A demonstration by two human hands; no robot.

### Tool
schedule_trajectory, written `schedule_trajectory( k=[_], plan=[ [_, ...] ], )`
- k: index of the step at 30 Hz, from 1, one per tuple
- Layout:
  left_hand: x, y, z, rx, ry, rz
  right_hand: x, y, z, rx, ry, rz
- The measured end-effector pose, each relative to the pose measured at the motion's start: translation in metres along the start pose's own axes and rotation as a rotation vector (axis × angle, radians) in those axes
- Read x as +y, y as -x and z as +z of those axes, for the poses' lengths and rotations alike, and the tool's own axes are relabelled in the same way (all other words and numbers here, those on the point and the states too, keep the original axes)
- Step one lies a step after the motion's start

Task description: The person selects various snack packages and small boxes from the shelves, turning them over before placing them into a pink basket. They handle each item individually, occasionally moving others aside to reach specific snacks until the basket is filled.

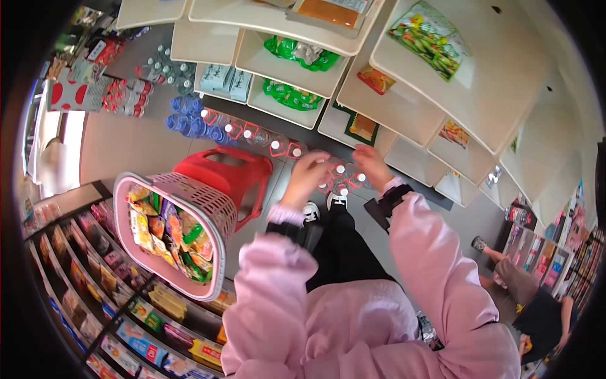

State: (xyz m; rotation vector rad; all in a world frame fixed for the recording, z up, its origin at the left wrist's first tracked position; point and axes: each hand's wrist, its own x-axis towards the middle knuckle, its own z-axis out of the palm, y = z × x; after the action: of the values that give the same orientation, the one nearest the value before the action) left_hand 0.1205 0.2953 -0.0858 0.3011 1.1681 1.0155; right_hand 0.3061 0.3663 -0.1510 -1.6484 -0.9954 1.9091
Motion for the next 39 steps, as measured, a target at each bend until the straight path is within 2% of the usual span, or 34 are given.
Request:
schedule_trajectory(
  k=[1,3,5,6,8,9,11,12,14,15,17,19,21,24,27,30,32,34,35,39],
  plan=[
    [-0.008,-0.031,0.01,0.002,-0.008,-0.035,0.006,-0.017,-0.015,0.014,0.011,0.037],
    [-0.029,-0.086,0.025,0.044,0.06,-0.046,0.026,-0.056,-0.041,0.074,0.067,-0.021],
    [-0.063,-0.142,0.029,0.102,-0.038,-0.015,-0.01,-0.051,-0.037,0.051,0.198,-0.049],
    [-0.076,-0.164,0.033,0.166,-0.217,0.059,-0.022,-0.05,-0.034,0.042,0.26,-0.061],
    [-0.094,-0.198,0.042,0.293,-0.581,0.211,0.002,-0.083,-0.045,0.101,0.258,-0.109],
    [-0.096,-0.201,0.047,0.337,-0.611,0.229,0.014,-0.096,-0.052,0.132,0.254,-0.132],
    [-0.088,-0.205,0.058,0.427,-0.669,0.269,0.023,-0.115,-0.06,0.138,0.347,-0.017],
    [-0.092,-0.212,0.058,0.472,-0.617,0.267,0.027,-0.124,-0.064,0.14,0.392,0.039],
    [-0.1,-0.226,0.058,0.555,-0.517,0.257,0.056,-0.15,-0.077,0.191,0.384,0.006],
    [-0.101,-0.23,0.059,0.533,-0.557,0.199,0.062,-0.157,-0.08,0.218,0.38,-0.01],
    [-0.099,-0.238,0.059,0.489,-0.636,0.085,0.067,-0.169,-0.091,0.192,0.616,-0.111],
    [-0.105,-0.246,0.054,0.447,-0.67,0.075,0.059,-0.162,-0.083,0.226,0.58,-0.145],
    [-0.09,-0.239,0.055,0.436,-0.726,0.024,0.028,-0.136,-0.06,0.321,0.272,-0.114],
    [-0.072,-0.228,0.056,0.244,-0.926,-0.002,0.018,-0.128,-0.066,0.186,0.237,-0.112],
    [-0.063,-0.212,0.049,0.273,-0.828,-0.01,0.01,-0.118,-0.068,0.081,0.163,0.039],
    [-0.056,-0.197,0.048,0.32,-0.962,-0.058,0.01,-0.119,-0.056,0.22,0.283,0.108],
    [-0.052,-0.192,0.046,0.296,-1.011,0.002,0.044,-0.147,-0.069,0.272,0.602,-0.177],
    [-0.051,-0.194,0.045,0.268,-1.057,0.07,0.057,-0.172,-0.081,0.249,0.833,-0.359],
    [-0.055,-0.199,0.046,0.332,-0.99,0.068,0.058,-0.182,-0.087,0.2,0.913,-0.394],
    [-0.073,-0.216,0.055,0.502,-0.789,0.096,0.061,-0.193,-0.089,0.13,0.913,-0.286]
  ],
)
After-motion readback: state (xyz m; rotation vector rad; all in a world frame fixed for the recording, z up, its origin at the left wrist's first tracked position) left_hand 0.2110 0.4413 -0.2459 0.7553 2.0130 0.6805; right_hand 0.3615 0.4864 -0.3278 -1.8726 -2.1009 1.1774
